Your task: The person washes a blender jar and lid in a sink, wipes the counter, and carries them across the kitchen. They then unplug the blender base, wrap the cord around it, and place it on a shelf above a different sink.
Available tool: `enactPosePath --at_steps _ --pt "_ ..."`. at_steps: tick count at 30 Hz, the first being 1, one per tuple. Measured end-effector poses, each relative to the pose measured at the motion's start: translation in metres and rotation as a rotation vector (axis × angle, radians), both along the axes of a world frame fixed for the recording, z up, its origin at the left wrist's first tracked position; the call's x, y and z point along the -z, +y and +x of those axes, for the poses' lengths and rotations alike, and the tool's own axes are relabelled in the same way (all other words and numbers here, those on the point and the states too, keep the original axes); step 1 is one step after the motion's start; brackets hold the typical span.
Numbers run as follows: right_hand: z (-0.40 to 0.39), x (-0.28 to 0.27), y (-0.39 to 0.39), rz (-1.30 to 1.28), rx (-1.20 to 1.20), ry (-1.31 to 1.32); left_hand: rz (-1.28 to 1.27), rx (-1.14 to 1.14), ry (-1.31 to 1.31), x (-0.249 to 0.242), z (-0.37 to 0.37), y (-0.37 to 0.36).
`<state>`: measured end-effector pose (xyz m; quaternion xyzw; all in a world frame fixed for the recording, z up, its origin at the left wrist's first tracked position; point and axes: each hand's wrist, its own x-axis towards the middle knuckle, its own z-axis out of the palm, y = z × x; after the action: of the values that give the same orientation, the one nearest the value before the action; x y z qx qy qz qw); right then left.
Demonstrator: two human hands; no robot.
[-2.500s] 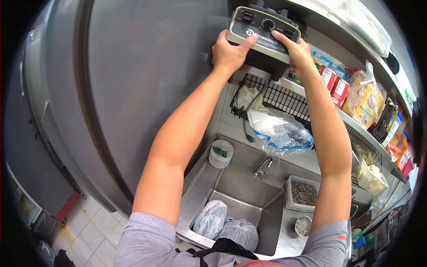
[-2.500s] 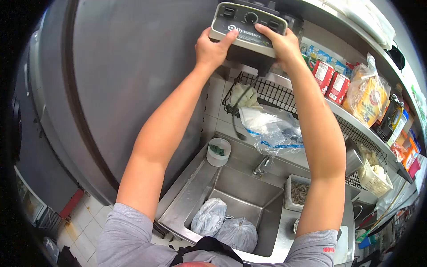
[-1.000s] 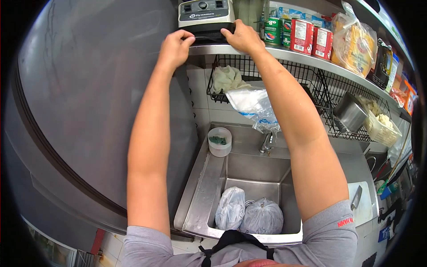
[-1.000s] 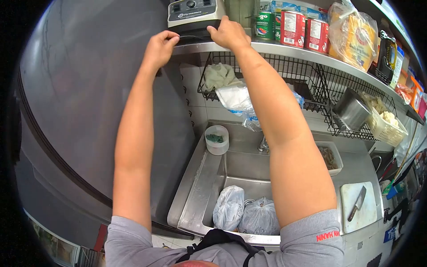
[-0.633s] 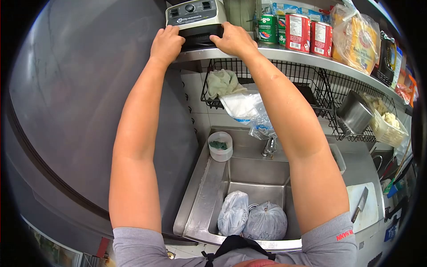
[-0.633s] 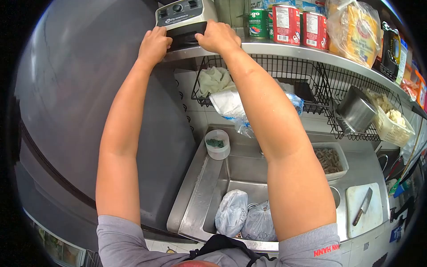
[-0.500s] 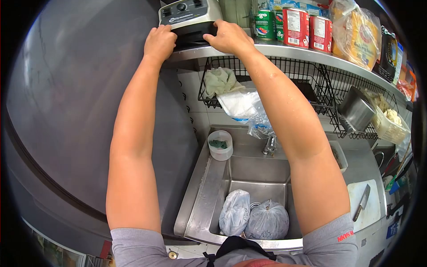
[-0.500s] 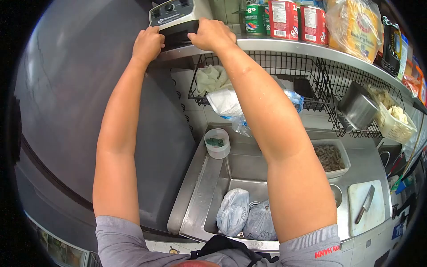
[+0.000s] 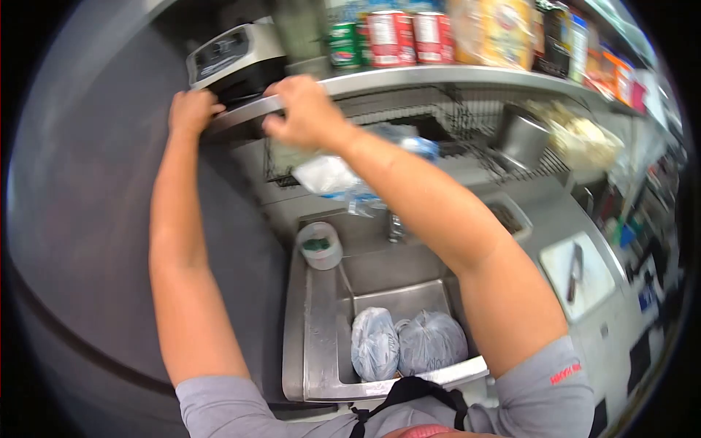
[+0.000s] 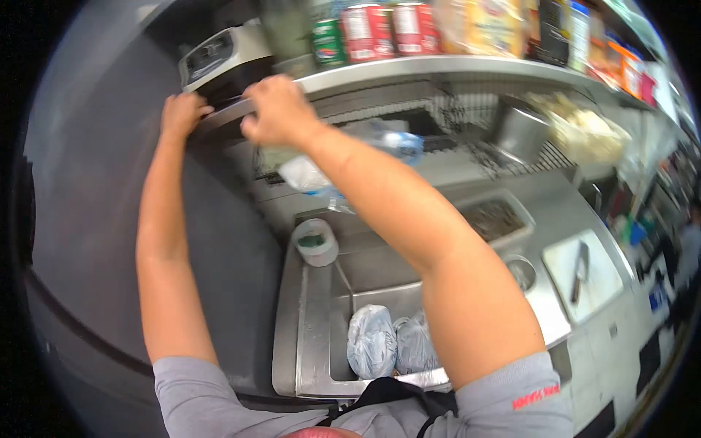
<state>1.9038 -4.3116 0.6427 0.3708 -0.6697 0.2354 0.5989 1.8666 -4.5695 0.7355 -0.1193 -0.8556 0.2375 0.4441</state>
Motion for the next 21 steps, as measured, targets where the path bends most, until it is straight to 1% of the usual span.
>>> enactPosePath --at_steps 2,3,5,6,7,8,9,10,11,12,13,14,15,16,17,18,19,20,21 --pt "0.057 0.051 0.031 0.163 -0.079 0.092 0.002 0.057 0.005 0.002 0.009 0.005" --pt "0.096 0.081 0.048 0.216 -0.068 0.015 0.058 0.075 -0.061 0.001 0.006 0.004" --pt "0.155 0.151 0.091 0.355 -0.082 -0.156 -0.016 0.124 -0.006 0.004 0.003 0.0" --pt "0.184 0.188 0.115 0.407 -0.079 -0.254 -0.052 0.164 -0.038 0.002 -0.029 -0.025" --pt "0.229 0.217 0.143 0.465 0.063 -0.401 -0.314 0.328 -0.049 -0.001 -0.095 -0.078" --pt "0.266 0.252 0.167 0.391 0.125 -0.538 -0.301 0.418 -0.064 0.001 -0.083 -0.067" --pt "0.314 0.268 0.189 0.232 0.186 -0.701 -0.261 0.309 0.033 0.005 -0.047 -0.042" --pt "0.352 0.305 0.217 -0.005 0.222 -0.892 -0.219 0.182 0.125 0.009 -0.008 -0.015" --pt "0.398 0.333 0.241 -0.325 0.27 -1.053 -0.177 0.042 0.223 0.012 0.009 -0.002" --pt "0.446 0.357 0.265 -0.529 0.486 -1.136 -0.224 0.057 0.298 0.014 0.004 -0.007" --pt "0.499 0.402 0.293 -0.665 0.795 -1.246 -0.249 -0.001 0.238 0.014 0.017 0.001" --pt "0.555 0.444 0.315 -0.702 1.015 -1.246 -0.245 0.012 0.236 0.016 0.022 0.001" --pt "0.62 0.475 0.319 -0.84 1.216 -1.343 -0.239 0.029 0.242 0.017 0.027 0.001" --pt "0.687 0.52 0.32 -0.926 1.399 -1.434 -0.238 0.014 0.234 0.02 0.041 0.01" --pt "0.754 0.568 0.311 -0.937 1.565 -1.405 -0.24 -0.005 0.229 0.022 0.057 0.017" --pt "0.803 0.59 0.288 -1.109 1.67 -1.5 -0.235 0.021 0.306 0.028 0.051 0.01" --pt "0.848 0.625 0.267 -1.284 1.727 -1.531 -0.227 0.046 0.385 0.037 0.029 -0.007" --pt "0.896 0.682 0.248 -1.293 1.788 -1.68 -0.235 0.069 0.403 0.05 0.03 -0.002" --pt "0.935 0.732 0.225 -1.471 1.714 -1.811 -0.175 0.286 0.526 0.06 0.016 -0.006"
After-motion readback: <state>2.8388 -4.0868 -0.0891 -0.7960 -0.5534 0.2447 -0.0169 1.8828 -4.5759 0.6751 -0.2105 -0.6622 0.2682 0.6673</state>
